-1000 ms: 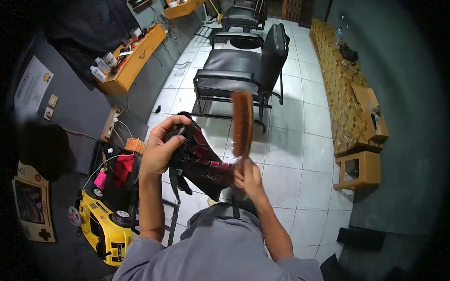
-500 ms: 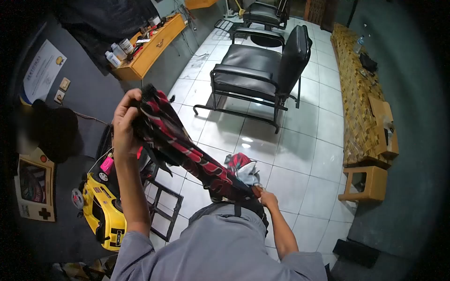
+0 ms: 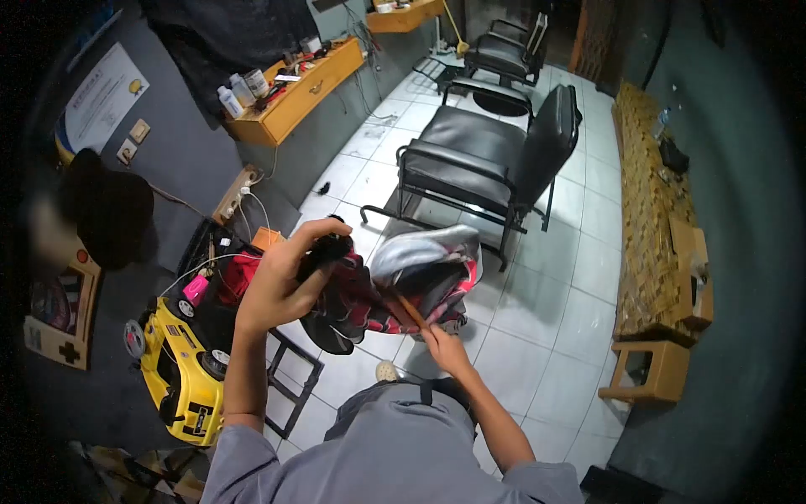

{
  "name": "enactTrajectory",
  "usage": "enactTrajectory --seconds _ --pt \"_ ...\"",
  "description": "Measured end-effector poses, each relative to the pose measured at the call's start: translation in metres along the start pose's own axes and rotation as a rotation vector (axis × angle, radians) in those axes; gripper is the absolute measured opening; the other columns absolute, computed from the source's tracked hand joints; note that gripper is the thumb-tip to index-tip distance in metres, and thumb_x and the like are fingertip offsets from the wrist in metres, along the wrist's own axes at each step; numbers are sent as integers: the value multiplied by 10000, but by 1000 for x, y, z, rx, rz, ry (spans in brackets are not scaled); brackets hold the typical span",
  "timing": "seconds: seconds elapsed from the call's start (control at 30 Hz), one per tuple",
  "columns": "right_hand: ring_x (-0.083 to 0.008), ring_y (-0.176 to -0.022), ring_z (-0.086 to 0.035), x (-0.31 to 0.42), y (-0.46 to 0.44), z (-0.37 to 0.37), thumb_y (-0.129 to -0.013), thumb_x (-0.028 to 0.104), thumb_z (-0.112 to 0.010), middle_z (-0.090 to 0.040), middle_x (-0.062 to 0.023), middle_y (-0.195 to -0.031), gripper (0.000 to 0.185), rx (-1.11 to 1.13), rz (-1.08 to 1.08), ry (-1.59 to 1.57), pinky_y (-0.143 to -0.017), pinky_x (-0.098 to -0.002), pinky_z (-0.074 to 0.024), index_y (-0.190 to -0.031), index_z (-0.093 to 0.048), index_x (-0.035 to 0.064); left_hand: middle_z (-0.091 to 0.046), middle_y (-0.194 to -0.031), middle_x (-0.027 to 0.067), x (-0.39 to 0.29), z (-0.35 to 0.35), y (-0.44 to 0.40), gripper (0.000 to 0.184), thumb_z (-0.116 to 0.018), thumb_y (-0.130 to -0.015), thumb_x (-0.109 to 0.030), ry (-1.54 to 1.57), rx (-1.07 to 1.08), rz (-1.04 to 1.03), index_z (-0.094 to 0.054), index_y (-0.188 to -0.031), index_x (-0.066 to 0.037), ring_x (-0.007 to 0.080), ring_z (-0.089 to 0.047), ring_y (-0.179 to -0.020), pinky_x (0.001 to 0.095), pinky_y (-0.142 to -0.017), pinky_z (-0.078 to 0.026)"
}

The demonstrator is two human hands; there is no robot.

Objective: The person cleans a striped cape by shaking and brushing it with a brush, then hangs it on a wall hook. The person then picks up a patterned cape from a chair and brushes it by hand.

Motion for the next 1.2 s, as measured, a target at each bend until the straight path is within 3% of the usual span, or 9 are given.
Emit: enactTrajectory --seconds 0.1,0.27,0.4,0.6,0.8,0.9,0.97,1.07,1.2 --pt "-429 -880 -570 -128 55 -44 -909 479 -335 -607 -255 -898 512 274 -369 273 -753 -500 -449 -988 -577 35 -590 -874 93 14 30 10 334 -476 -746 127 6 -261 -38 -523 -1045 -15 136 -585 -770 236 -707 -443" --pt "-411 -842 -577 -225 125 -48 -907 389 -309 -598 -283 -884 520 393 -662 418 -759 -480 -441 -847 -626 -19 -505 -964 24 77 71 33 290 -459 -799 51 279 -704 185 -512 -1074 -26 92 -486 -857 195 -780 -386" --pt "-190 -420 -508 -183 109 -11 -939 412 -365 -532 -89 -579 451 -79 -663 -157 -410 -336 -416 -723 -535 55 -487 -980 12 117 52 40 367 -447 -776 42 431 -511 431 -489 -1130 -45 81 -478 -873 196 -780 -401" --pt "-56 -397 -287 112 4 37 -949 460 -351 -322 47 -548 393 -155 -298 -1132 -358 -218 -218 -761 -397 118 -579 -934 51 53 -19 29 392 -374 -759 62 455 -40 95 -527 -1107 -36 123 -549 -824 243 -772 -439" --pt "-232 -579 -460 95 3 -40 -949 344 -376 -497 -124 -639 370 176 86 -168 -565 -327 -400 -847 -495 8 -585 -939 40 48 33 32 284 -398 -833 64 497 -174 54 -548 -1064 -6 93 -538 -886 226 -815 -419" --pt "-406 -930 -569 -114 57 -98 -897 506 -369 -600 -247 -973 569 621 -318 467 -814 -457 -435 -901 -634 3 -566 -989 47 56 70 44 376 -416 -861 51 591 -216 9 -409 -1222 -54 71 -522 -887 223 -797 -426" --pt "-351 -844 -617 -161 87 -75 -852 576 -416 -632 -231 -876 630 547 -488 591 -743 -415 -470 -826 -634 -15 -566 -1004 61 65 73 52 526 -419 -866 51 704 -108 81 -240 -1338 -96 73 -522 -888 228 -799 -426" --pt "-251 -644 -617 -77 68 -21 -809 568 -523 -603 -168 -697 585 295 -727 220 -581 -369 -478 -748 -630 -3 -588 -1009 83 88 49 63 609 -421 -845 61 696 217 136 -150 -1367 -96 83 -523 -891 240 -801 -424" --pt "-71 -443 -409 83 -7 7 -744 268 -731 -498 7 -673 450 14 -256 -339 -395 -244 -344 -1079 -546 31 -621 -946 157 79 7 74 492 -405 -732 108 319 502 -141 -358 -1195 -53 231 -607 -904 302 -771 -452"
Point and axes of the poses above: each hand's wrist, its own y-axis away from the middle knuckle, its own z-axis out of the back of the hand, x = y × z, the point moved 7 cm from there along -y, towards the middle knuckle
